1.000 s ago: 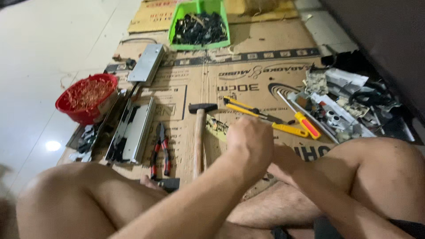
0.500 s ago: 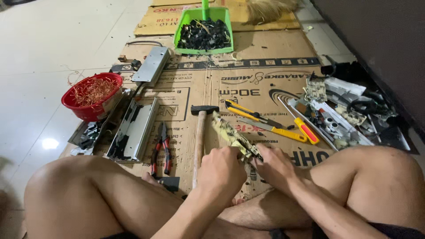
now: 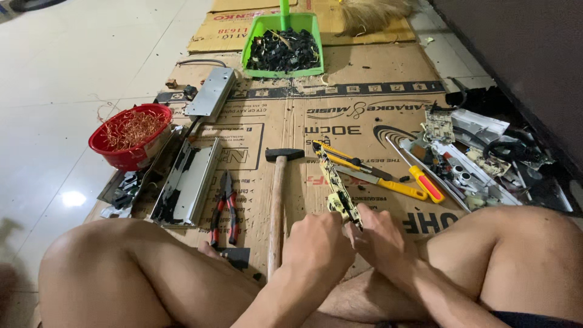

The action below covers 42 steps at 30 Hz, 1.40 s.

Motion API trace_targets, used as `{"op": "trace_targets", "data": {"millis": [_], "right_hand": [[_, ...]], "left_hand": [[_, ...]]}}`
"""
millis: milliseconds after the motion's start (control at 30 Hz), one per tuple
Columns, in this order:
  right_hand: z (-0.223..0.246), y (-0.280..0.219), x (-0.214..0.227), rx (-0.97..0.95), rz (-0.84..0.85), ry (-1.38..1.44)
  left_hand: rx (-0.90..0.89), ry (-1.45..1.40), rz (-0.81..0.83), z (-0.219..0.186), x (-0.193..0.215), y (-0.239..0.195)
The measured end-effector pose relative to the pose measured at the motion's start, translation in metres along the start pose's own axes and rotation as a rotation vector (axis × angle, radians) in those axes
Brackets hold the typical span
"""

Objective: The person sits on the floor and uses a hammer to strike a small circuit board, breaking off components. They then use a screwdriver to pry and remove parts from the board, placing the removed pieces into a nearby red container.

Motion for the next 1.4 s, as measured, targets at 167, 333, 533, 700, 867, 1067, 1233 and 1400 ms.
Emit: {"op": "trace_targets", "data": {"millis": [167,333,533,700,867,1067,1233,1400], "right_hand": [[0.036,-0.018,0.020,-0.374,0.275,0.001],[0.044,-0.021,0.023,-0.363,0.323,0.056],[0.025,-0.010,0.005,-0.345,0.275,-0.177],[0.038,-0.020,0.014,-0.381,0.328,-0.146],[0.035,-0.015,0.011,-0.325,0.289,-0.187],[0.039,-0.019,0.013,-0.330,0.349,-0.290],[0.019,-0.018,0.006,-0.359,0.326,-0.213],[0.028,-0.022,0.007,-0.371,0.346,-0.286]], "left_hand": [[0.032,0.152,0.057,-0.013,-0.004,-0.002],[0.032,0.160,0.061,-0.016,0.000,-0.005],[0.038,0.103,0.029,-0.015,0.010,-0.006],[0.001,0.209,0.055,-0.010,0.000,-0.006],[-0.011,0.214,0.078,-0.008,0.003,-0.011],[0.059,0.193,0.085,-0.011,0.005,-0.010],[0.019,0.197,0.061,-0.014,0.006,-0.014],[0.036,0.231,0.112,-0.016,0.007,-0.015]]}}
Point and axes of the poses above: each hand's wrist, its own y-axis towards the middle knuckle, its own x-axis out of the back of the hand, z = x × y, the point moved 4 cm from there along y, towards the middle knuckle
